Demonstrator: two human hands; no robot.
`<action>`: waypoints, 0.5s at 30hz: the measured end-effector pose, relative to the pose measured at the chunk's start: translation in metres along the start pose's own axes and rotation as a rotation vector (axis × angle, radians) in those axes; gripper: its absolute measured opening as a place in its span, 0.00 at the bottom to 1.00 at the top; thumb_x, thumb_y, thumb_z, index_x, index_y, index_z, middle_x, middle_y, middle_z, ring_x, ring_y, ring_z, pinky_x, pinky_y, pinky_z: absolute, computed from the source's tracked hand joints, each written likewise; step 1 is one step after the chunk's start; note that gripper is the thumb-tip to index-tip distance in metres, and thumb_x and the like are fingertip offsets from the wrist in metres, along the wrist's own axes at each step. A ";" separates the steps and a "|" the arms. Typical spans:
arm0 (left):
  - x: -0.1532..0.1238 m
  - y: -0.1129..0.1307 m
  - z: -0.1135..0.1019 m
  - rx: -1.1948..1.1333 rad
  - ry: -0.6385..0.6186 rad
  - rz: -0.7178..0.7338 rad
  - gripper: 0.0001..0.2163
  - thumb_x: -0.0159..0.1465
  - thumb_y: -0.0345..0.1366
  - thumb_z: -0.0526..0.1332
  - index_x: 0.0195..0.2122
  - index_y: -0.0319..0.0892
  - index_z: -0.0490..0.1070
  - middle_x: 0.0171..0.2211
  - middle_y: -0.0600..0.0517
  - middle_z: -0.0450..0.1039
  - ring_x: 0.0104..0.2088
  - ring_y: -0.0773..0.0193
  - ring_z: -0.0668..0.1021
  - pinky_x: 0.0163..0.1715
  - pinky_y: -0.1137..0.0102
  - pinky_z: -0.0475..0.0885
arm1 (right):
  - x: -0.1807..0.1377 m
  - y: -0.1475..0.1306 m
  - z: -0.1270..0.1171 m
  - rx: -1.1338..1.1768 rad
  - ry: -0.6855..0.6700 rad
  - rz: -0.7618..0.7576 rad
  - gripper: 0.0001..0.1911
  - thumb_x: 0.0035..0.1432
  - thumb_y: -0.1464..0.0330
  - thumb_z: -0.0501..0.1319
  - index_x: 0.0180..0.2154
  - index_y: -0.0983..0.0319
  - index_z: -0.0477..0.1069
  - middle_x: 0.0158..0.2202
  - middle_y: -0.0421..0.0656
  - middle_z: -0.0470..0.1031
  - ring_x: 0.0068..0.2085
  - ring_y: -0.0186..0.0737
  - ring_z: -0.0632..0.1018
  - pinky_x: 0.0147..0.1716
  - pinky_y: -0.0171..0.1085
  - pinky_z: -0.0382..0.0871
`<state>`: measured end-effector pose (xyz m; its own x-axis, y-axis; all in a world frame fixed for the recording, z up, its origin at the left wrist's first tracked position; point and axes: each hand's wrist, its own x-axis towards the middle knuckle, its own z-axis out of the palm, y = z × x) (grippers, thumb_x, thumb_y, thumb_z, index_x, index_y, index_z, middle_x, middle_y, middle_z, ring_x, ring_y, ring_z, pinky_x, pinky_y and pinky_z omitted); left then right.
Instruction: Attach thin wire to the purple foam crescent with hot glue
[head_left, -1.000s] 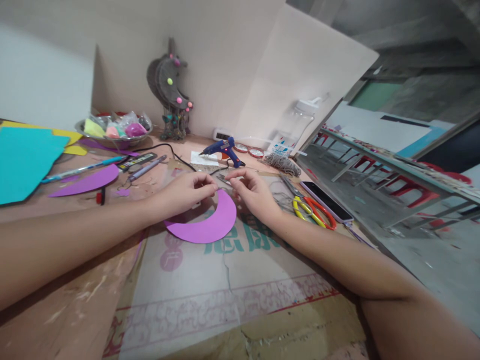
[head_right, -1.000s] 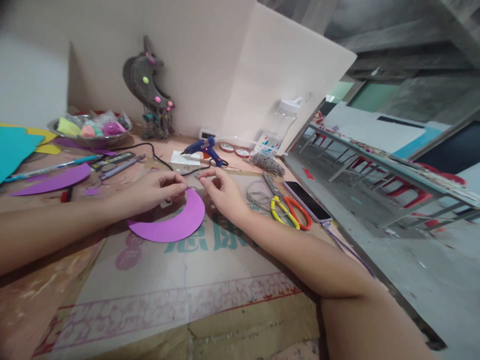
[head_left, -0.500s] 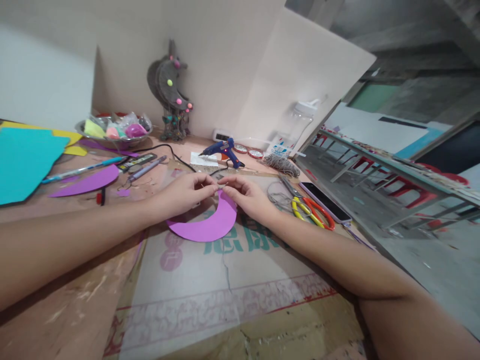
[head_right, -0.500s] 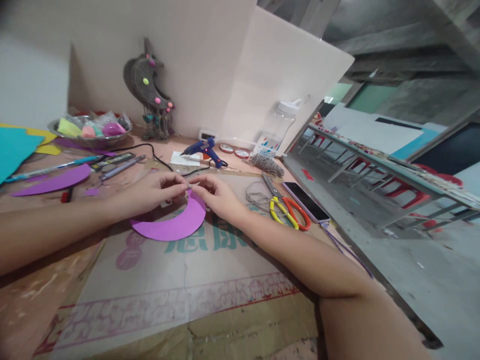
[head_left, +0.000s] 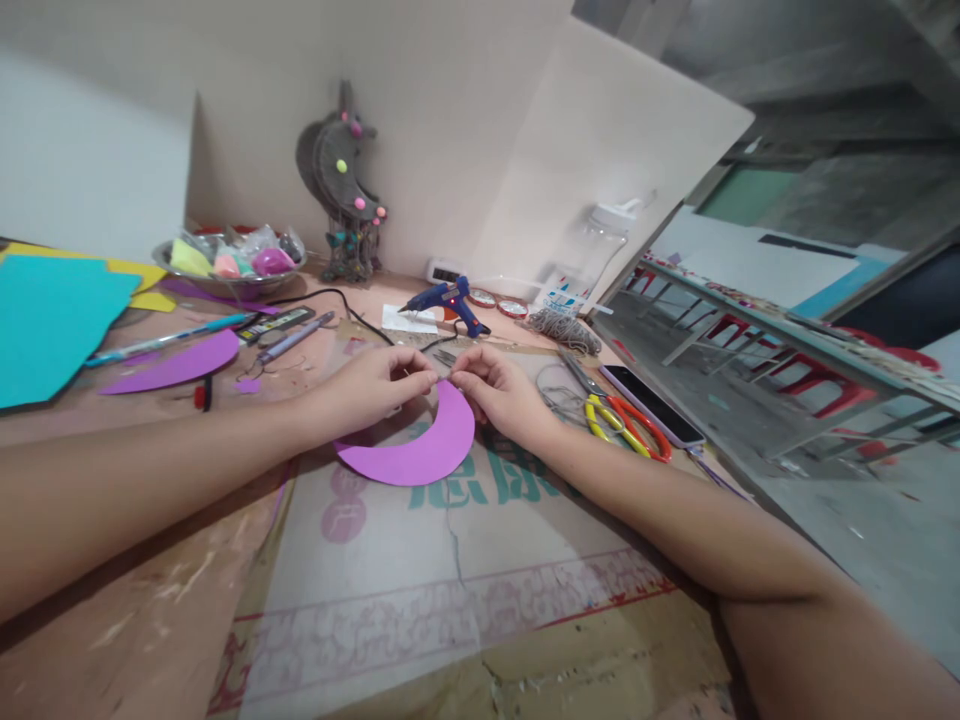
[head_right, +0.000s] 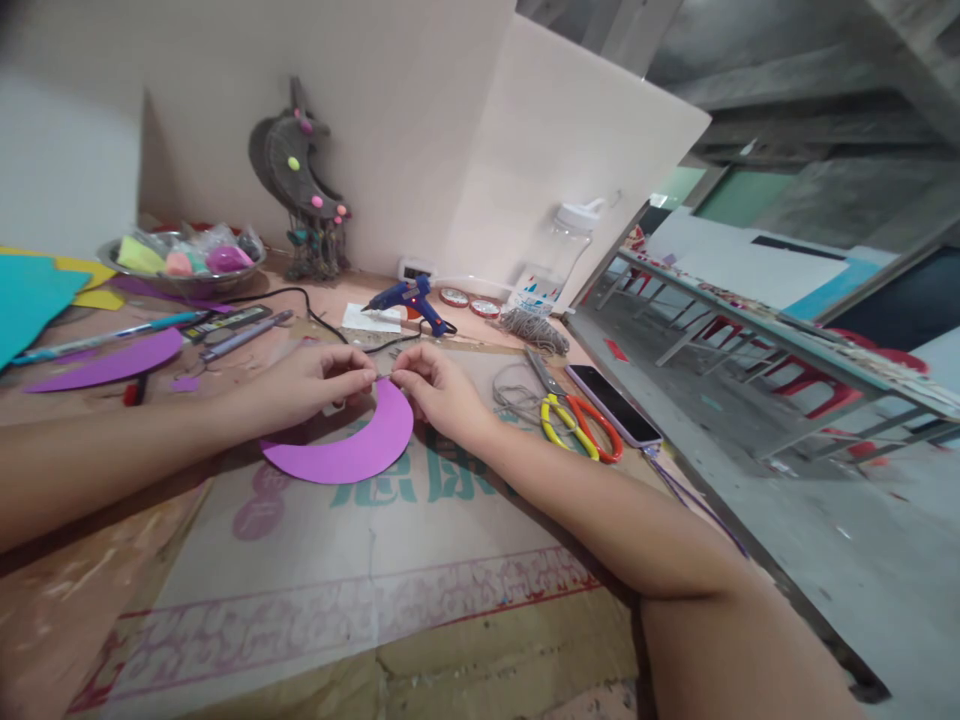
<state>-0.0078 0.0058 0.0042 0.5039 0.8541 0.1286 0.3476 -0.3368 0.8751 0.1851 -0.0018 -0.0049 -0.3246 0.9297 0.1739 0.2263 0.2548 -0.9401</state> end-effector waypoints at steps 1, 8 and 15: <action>0.000 -0.001 0.000 0.000 0.000 0.000 0.09 0.61 0.40 0.56 0.33 0.40 0.71 0.24 0.54 0.71 0.24 0.69 0.72 0.23 0.76 0.63 | 0.000 0.000 0.000 0.012 -0.001 -0.007 0.08 0.57 0.65 0.59 0.33 0.60 0.61 0.22 0.32 0.63 0.16 0.24 0.61 0.13 0.27 0.53; 0.001 -0.003 0.001 -0.047 -0.012 0.003 0.09 0.62 0.39 0.56 0.33 0.40 0.71 0.24 0.54 0.71 0.23 0.70 0.71 0.22 0.77 0.63 | 0.000 -0.001 -0.002 -0.064 0.008 -0.030 0.07 0.57 0.65 0.59 0.36 0.62 0.67 0.27 0.36 0.68 0.24 0.27 0.67 0.21 0.29 0.61; 0.001 -0.002 0.001 -0.053 -0.007 -0.016 0.09 0.61 0.40 0.56 0.34 0.40 0.71 0.23 0.54 0.71 0.22 0.69 0.71 0.21 0.76 0.62 | 0.001 0.001 -0.001 -0.023 0.032 0.013 0.08 0.55 0.65 0.60 0.36 0.62 0.69 0.28 0.38 0.72 0.23 0.27 0.67 0.18 0.28 0.58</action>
<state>-0.0076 0.0067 0.0020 0.5046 0.8561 0.1114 0.3136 -0.3020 0.9002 0.1860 0.0000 -0.0051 -0.2917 0.9411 0.1711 0.2520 0.2482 -0.9354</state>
